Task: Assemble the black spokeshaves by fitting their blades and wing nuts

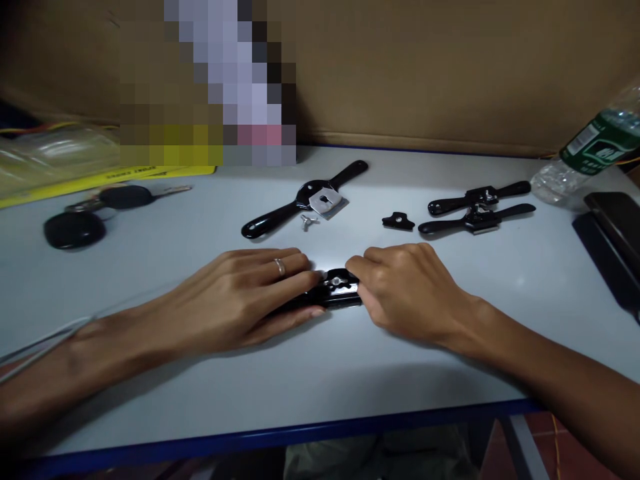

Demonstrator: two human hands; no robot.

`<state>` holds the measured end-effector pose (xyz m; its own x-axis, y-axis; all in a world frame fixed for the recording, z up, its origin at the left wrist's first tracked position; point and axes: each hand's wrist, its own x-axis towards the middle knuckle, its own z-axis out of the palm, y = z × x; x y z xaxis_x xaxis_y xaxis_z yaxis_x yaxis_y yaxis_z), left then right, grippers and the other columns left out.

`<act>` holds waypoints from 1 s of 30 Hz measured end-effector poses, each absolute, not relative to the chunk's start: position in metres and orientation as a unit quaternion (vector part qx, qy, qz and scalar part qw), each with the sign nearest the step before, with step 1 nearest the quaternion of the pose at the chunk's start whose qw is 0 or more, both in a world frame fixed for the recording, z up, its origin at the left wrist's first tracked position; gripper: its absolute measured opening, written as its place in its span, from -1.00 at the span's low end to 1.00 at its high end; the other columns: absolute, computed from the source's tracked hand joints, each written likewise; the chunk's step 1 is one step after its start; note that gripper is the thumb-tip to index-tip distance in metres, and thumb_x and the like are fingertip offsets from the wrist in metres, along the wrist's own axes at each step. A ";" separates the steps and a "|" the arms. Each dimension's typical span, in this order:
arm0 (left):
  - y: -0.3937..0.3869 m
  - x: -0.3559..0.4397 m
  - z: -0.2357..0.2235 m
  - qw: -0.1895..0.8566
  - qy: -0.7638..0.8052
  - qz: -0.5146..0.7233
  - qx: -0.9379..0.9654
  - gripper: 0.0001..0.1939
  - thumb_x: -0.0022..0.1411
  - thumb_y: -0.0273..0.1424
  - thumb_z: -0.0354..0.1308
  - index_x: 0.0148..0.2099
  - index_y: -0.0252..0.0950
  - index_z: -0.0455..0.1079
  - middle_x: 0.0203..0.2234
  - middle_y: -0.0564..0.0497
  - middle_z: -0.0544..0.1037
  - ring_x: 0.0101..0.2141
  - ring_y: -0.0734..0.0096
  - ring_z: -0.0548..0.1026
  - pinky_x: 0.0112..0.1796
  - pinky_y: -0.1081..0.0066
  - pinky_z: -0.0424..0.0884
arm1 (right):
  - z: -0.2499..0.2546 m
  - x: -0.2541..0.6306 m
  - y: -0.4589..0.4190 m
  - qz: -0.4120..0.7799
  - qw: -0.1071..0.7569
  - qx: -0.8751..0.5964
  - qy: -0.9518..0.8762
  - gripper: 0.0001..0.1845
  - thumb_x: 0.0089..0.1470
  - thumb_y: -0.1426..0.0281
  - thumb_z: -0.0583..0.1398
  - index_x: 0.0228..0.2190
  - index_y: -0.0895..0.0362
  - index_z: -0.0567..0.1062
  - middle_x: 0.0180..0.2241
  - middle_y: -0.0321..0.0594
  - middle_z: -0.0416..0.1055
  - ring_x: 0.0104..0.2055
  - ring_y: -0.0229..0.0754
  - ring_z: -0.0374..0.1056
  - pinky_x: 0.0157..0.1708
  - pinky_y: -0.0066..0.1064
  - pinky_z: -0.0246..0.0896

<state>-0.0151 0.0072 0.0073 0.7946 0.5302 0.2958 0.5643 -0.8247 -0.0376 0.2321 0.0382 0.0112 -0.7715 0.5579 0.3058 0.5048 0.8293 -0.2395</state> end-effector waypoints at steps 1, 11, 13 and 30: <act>0.007 -0.015 0.007 0.062 -0.290 -0.139 -0.945 -0.66 0.54 -0.25 -0.08 -0.27 -0.27 0.34 -0.45 0.03 0.41 -0.51 0.33 0.37 -0.46 0.32 0.32 | 0.011 0.232 0.038 0.071 0.184 -0.283 -0.939 -0.62 0.17 0.56 0.03 -0.22 0.24 0.65 -0.47 -0.22 0.53 -0.49 -0.22 0.34 -0.49 -0.34 -0.07; 0.008 -0.014 0.009 0.074 -0.286 -0.141 -0.945 -0.61 0.56 -0.25 -0.13 -0.29 -0.28 0.36 -0.47 0.04 0.42 -0.52 0.39 0.36 -0.47 0.36 0.31 | 0.010 0.232 0.039 0.076 0.186 -0.281 -0.939 -0.62 0.17 0.56 0.03 -0.23 0.25 0.65 -0.47 -0.21 0.53 -0.49 -0.22 0.36 -0.49 -0.34 -0.06; 0.008 -0.015 0.008 0.073 -0.288 -0.141 -0.944 -0.60 0.56 -0.24 -0.13 -0.30 -0.28 0.36 -0.47 0.04 0.42 -0.52 0.40 0.35 -0.46 0.38 0.30 | 0.010 0.232 0.039 0.078 0.185 -0.282 -0.938 -0.62 0.18 0.55 0.03 -0.22 0.25 0.65 -0.46 -0.21 0.54 -0.48 -0.21 0.36 -0.49 -0.33 -0.05; 0.008 -0.015 0.007 0.072 -0.288 -0.133 -0.946 -0.61 0.56 -0.25 -0.12 -0.29 -0.28 0.37 -0.47 0.04 0.42 -0.52 0.39 0.38 -0.46 0.36 0.33 | 0.011 0.232 0.039 0.079 0.184 -0.284 -0.938 -0.65 0.19 0.56 0.04 -0.25 0.21 0.63 -0.45 -0.20 0.56 -0.48 -0.23 0.33 -0.48 -0.35 -0.03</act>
